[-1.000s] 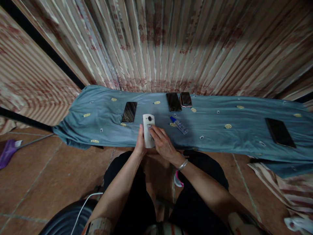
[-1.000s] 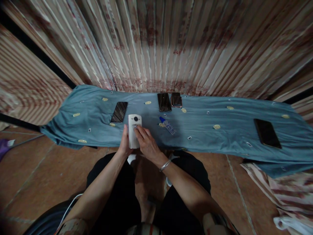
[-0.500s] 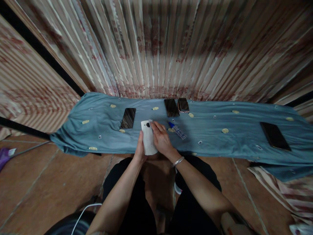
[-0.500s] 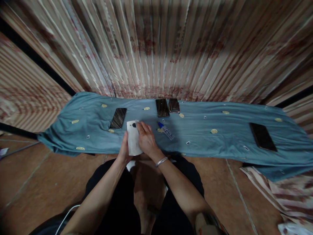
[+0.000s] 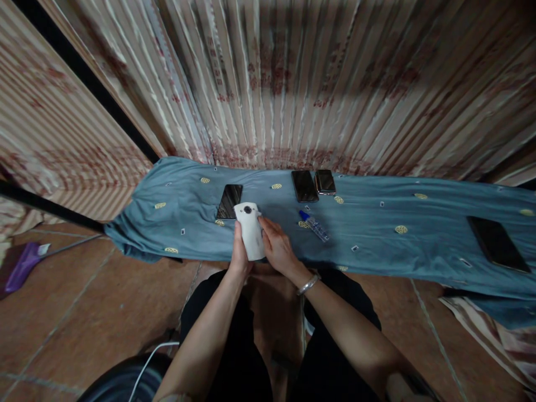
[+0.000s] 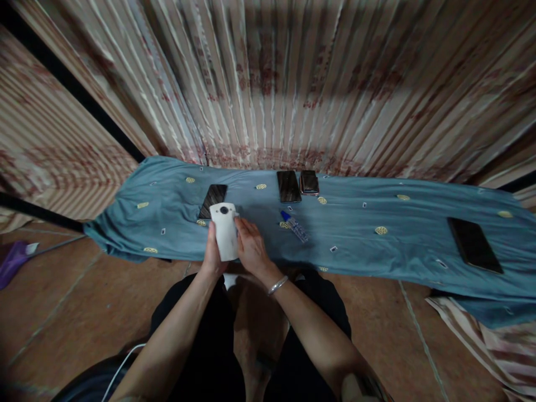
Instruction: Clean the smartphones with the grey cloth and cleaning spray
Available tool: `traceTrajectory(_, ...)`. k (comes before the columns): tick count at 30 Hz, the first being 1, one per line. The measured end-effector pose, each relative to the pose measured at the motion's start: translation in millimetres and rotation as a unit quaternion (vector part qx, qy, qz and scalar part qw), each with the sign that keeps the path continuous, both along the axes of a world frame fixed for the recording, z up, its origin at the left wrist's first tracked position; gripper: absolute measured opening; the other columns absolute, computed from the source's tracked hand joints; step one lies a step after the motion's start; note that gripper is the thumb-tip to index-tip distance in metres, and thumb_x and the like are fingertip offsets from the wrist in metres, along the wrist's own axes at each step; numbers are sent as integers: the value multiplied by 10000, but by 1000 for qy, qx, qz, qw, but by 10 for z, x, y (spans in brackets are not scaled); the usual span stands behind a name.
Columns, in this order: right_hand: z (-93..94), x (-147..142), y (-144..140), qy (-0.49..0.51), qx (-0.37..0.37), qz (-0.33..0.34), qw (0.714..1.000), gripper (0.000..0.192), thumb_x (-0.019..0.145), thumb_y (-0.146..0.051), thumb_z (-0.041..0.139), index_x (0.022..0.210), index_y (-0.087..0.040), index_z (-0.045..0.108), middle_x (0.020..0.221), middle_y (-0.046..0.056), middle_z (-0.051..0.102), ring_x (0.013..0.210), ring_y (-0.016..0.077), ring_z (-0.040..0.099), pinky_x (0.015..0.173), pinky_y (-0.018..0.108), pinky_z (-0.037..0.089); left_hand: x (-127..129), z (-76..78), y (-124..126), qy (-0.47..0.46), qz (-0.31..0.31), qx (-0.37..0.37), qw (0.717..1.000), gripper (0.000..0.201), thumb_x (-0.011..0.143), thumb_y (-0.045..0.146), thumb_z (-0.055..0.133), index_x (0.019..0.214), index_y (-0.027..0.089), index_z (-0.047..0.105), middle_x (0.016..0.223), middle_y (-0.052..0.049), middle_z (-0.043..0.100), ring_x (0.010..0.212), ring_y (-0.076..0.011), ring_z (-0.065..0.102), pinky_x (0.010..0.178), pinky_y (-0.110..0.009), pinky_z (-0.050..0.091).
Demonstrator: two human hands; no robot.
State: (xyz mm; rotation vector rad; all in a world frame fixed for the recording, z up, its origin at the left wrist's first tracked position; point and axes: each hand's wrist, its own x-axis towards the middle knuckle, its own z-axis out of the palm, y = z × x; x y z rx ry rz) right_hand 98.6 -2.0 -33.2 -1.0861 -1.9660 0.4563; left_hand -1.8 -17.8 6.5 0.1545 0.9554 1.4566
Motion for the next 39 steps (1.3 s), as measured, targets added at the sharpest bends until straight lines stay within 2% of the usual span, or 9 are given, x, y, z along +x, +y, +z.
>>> traceTrajectory(3, 2, 24, -89, -6, -12, 29, 999, 462, 943, -153, 359, 1366, -94, 534, 1312, 179, 624, 1192, 251, 596, 1063, 452, 484, -65, 2, 22, 1, 20, -12, 1000, 563, 987, 468, 311, 1252, 88, 632, 929, -98, 774, 887, -212, 727, 885, -297, 541)
traceTrajectory(9, -5, 107, -219, -6, -38, 105, 994, 554, 872, -73, 385, 1408, -157, 498, 1366, 128, 596, 1250, 223, 565, 1102, 458, 450, -210, 21, 54, -6, 32, 15, 999, 642, 988, 513, 239, 1136, 63, 673, 740, -101, 753, 641, -179, 700, 720, -278, 553)
traceTrajectory(14, 7, 130, -285, -22, -25, 116, 993, 532, 896, -74, 393, 1404, -191, 500, 1318, 109, 625, 1205, 208, 593, 1050, 422, 502, -280, 14, 71, -16, 19, 6, 1000, 695, 981, 550, 207, 1177, 52, 651, 744, -124, 750, 619, -189, 695, 622, -271, 533)
traceTrajectory(18, 46, 140, -315, -67, 39, 80, 994, 401, 962, -147, 412, 1329, -163, 572, 1187, 136, 671, 1060, 246, 635, 950, 443, 553, -275, -2, 92, -24, 15, -10, 1000, 708, 978, 563, 199, 1102, 52, 673, 740, -127, 745, 582, -178, 680, 567, -261, 518)
traceTrajectory(21, 79, 152, -320, -99, 90, 55, 990, 378, 968, -135, 407, 1280, -173, 617, 1142, 129, 671, 1003, 243, 627, 902, 425, 566, -257, -8, 105, -25, 13, -12, 1000, 712, 975, 573, 200, 1044, 57, 685, 733, -128, 741, 578, -176, 674, 566, -263, 518)
traceTrajectory(25, 109, 150, -347, -112, 133, 57, 983, 358, 964, -112, 408, 1229, -155, 645, 1109, 126, 664, 960, 229, 603, 870, 377, 569, -237, -22, 110, -28, 7, -9, 1000, 717, 965, 593, 222, 1088, 54, 680, 736, -127, 737, 589, -177, 667, 603, -273, 523)
traceTrajectory(32, 130, 69, -464, -95, 156, 125, 975, 377, 947, -74, 403, 1271, -113, 592, 1163, 149, 641, 1052, 241, 566, 941, 395, 537, -210, -66, 98, -33, -25, -49, 998, 842, 927, 675, 175, 1051, 23, 694, 703, -126, 718, 568, -185, 652, 594, -298, 531)
traceTrajectory(36, 132, 56, -438, -98, 149, 131, 975, 412, 937, -61, 381, 1310, -98, 553, 1219, 159, 621, 1087, 256, 555, 966, 425, 529, -158, -59, 88, -17, -30, -60, 998, 835, 929, 671, 183, 986, 26, 711, 676, -121, 715, 538, -171, 646, 557, -271, 517)
traceTrajectory(39, 123, 67, -388, -108, 140, 123, 977, 445, 928, -64, 397, 1356, -95, 515, 1278, 165, 592, 1121, 267, 544, 984, 435, 522, -101, -54, 75, -24, -44, -76, 996, 830, 930, 666, 198, 1003, 20, 714, 677, -128, 717, 620, -195, 689, 634, -282, 548)
